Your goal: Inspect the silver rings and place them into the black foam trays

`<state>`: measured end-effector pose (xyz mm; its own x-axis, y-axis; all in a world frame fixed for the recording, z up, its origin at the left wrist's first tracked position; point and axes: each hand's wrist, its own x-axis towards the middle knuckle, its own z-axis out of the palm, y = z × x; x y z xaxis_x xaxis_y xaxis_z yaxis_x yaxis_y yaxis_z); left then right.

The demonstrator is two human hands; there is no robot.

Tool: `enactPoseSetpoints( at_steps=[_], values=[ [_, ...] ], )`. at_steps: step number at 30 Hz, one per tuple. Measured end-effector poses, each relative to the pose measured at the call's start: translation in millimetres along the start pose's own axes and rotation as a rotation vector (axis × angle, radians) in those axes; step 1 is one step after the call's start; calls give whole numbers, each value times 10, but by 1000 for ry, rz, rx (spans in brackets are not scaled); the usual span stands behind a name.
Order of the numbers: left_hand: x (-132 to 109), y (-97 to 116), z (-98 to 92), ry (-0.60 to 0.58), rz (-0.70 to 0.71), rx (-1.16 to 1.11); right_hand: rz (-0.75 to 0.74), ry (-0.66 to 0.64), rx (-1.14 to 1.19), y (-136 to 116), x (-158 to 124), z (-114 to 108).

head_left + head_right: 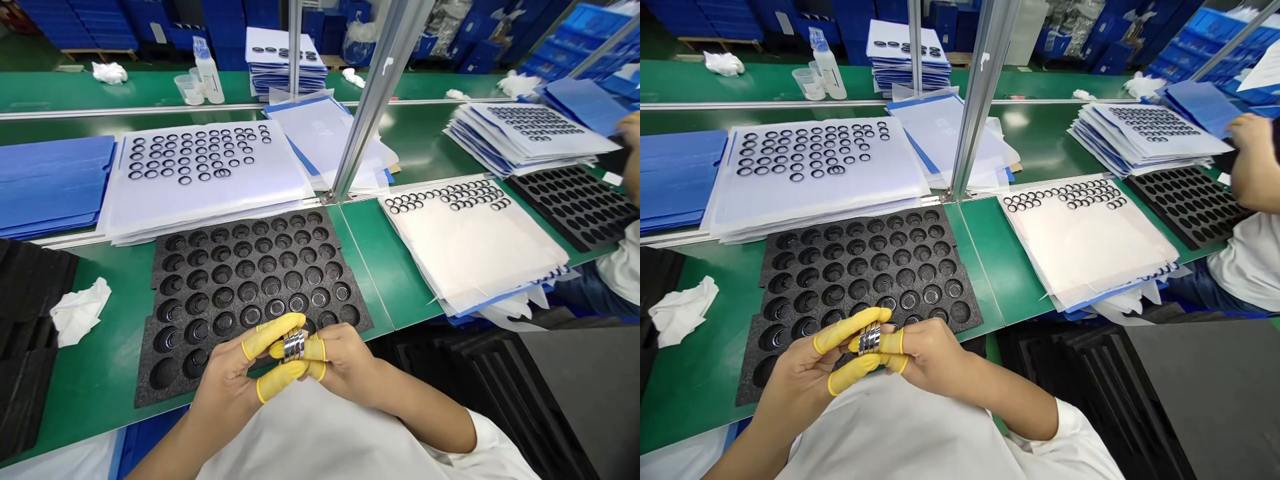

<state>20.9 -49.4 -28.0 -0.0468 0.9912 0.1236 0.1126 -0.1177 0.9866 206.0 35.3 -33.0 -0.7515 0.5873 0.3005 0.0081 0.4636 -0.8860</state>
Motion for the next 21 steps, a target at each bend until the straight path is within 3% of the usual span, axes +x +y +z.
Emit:
enactPoseSetpoints(
  at_steps=[4, 6, 11, 21],
  values=[
    [24, -10, -4, 4, 109, 97, 436, -336, 539, -148, 18, -147],
    [36, -4, -3, 9, 166, 126, 573, -424, 777, -187, 28, -177],
    [39, -1, -16, -28, 257, 216, 685, -336, 909, -219, 56, -116],
    [-2, -31, -51, -59, 196, 192, 729, -280, 858, -307, 121, -108]
  ],
)
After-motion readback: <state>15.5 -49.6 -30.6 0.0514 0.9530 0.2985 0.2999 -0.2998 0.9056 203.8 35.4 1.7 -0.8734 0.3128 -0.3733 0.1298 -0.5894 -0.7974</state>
